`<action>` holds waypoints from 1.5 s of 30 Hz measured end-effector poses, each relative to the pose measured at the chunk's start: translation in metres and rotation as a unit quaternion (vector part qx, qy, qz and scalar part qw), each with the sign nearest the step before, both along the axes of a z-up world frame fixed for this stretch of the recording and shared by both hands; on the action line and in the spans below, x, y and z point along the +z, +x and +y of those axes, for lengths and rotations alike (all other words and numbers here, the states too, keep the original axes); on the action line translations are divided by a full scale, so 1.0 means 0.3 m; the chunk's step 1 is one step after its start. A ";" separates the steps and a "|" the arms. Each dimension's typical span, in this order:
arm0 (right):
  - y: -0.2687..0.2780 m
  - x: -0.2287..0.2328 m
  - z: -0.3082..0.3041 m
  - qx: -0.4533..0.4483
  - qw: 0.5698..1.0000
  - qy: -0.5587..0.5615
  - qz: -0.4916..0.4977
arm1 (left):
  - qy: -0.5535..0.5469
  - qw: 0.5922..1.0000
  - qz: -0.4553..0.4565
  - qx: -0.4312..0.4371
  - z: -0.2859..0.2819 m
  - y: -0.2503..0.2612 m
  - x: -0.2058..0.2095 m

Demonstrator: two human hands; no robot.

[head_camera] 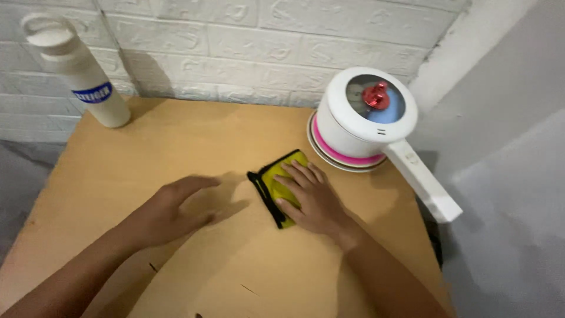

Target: The person uses a cloth to wipe down a table and then organizes several items including a mug, cup, and utensils.

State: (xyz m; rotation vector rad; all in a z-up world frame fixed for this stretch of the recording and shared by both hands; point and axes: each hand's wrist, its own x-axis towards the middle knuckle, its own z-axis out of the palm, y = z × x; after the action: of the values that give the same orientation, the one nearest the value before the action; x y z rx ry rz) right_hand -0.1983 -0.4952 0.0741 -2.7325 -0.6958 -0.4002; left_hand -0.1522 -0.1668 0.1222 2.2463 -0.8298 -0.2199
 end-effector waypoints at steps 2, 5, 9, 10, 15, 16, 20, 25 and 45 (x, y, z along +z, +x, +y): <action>-0.013 0.010 -0.001 0.004 0.999 0.030 -0.011 | -0.037 0.998 -0.030 -0.044 -0.129 0.003 0.035; -0.003 0.010 -0.020 -0.007 0.995 0.100 -0.023 | -0.072 0.989 -0.087 -0.095 -0.322 0.052 0.055; 0.012 -0.043 -0.052 -0.045 0.972 0.224 -0.048 | -0.091 0.993 -0.062 -0.043 -0.580 0.239 -0.081; 0.012 -0.040 -0.052 -0.047 0.972 0.223 -0.049 | -0.092 0.993 -0.062 -0.045 -0.632 0.289 -0.114; 0.013 -0.030 -0.053 -0.015 0.952 0.303 0.027 | -0.179 0.925 0.333 0.040 -0.829 0.438 -0.210; 0.016 -0.038 -0.056 -0.015 0.952 0.303 0.027 | -0.179 0.925 0.334 0.039 -0.839 0.437 -0.218; 0.020 -0.044 -0.062 0.018 0.952 0.306 -0.003 | -0.204 0.906 0.370 -0.017 -0.861 0.443 -0.230; 0.019 -0.034 -0.056 0.036 0.957 0.287 -0.037 | -0.220 0.888 0.405 -0.009 -0.841 0.448 -0.243; -0.011 -0.013 -0.003 0.117 0.977 0.180 0.008 | 0.022 0.996 0.007 0.080 -0.521 0.348 -0.078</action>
State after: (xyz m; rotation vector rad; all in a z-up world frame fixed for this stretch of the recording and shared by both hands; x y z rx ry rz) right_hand -0.2015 -0.4961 0.0701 -2.2830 -0.8390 -0.4026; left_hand -0.0476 -0.3231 0.0988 2.3366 -0.6380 -0.1802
